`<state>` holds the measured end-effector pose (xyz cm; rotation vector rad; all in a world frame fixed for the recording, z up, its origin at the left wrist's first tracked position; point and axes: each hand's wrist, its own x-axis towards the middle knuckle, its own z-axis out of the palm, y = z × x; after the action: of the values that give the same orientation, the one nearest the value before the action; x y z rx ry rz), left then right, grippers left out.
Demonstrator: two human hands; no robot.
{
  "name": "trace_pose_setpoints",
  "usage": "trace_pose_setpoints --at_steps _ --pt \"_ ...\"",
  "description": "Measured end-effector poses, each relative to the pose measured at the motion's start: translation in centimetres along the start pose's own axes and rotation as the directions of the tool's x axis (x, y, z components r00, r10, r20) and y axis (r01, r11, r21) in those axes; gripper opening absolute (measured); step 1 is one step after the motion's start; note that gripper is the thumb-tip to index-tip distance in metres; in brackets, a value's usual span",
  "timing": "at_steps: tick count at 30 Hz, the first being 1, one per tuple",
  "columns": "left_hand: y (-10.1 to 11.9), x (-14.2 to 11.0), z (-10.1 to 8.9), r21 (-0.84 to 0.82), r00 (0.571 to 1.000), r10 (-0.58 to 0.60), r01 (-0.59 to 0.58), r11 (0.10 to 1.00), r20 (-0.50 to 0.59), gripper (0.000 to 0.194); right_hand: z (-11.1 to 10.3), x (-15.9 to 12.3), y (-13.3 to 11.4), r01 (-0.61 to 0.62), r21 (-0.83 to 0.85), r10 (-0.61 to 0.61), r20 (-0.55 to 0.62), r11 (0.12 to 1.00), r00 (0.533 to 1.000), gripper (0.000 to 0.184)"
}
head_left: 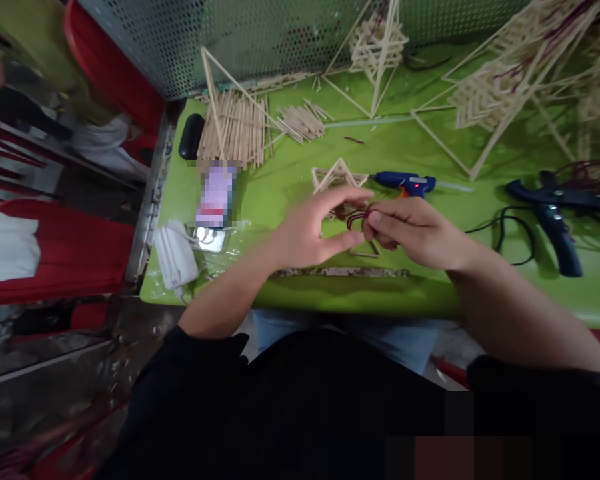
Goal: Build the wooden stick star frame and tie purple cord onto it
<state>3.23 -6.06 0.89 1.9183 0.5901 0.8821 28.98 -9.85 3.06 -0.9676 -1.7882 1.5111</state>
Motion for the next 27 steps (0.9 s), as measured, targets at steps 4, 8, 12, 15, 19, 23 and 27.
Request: trace_pose_setpoints --at_steps 4,8,12,15,19,23,27 --pt "1.8 -0.5 0.4 -0.001 0.971 -0.231 0.231 0.973 0.063 0.043 0.5 0.1 -0.3 -0.029 0.008 0.029 0.008 1.000 1.000 0.055" --pt "1.8 -0.1 -1.3 -0.140 0.916 -0.370 0.391 0.910 0.157 0.035 0.2 0.3 -0.4 -0.129 0.082 0.128 0.010 0.988 0.992 0.054" --pt "1.7 0.2 -2.8 -0.298 0.897 -0.382 0.435 0.850 0.221 0.033 -0.6 0.5 -0.3 -0.264 0.281 0.251 0.082 0.922 0.964 0.047" --pt "1.5 0.2 -3.2 -0.383 0.909 -0.367 0.417 0.824 0.199 0.033 -1.3 0.6 -0.2 -0.333 0.447 0.293 0.158 0.830 0.943 0.042" --pt "0.9 0.2 -3.3 -0.438 0.917 -0.367 0.398 0.806 0.156 0.033 -1.7 0.7 -0.3 -0.342 0.559 0.317 0.145 0.756 0.937 0.039" --pt "-0.2 0.0 -3.4 -0.457 0.935 -0.328 0.353 0.817 0.135 0.038 -1.4 0.7 -0.3 -0.294 0.571 0.284 0.109 0.767 0.953 0.036" --pt "-1.3 0.3 -3.9 -0.486 0.954 -0.289 0.293 0.824 0.084 0.036 -1.3 0.9 0.1 -0.257 0.544 0.254 0.083 0.799 0.964 0.034"
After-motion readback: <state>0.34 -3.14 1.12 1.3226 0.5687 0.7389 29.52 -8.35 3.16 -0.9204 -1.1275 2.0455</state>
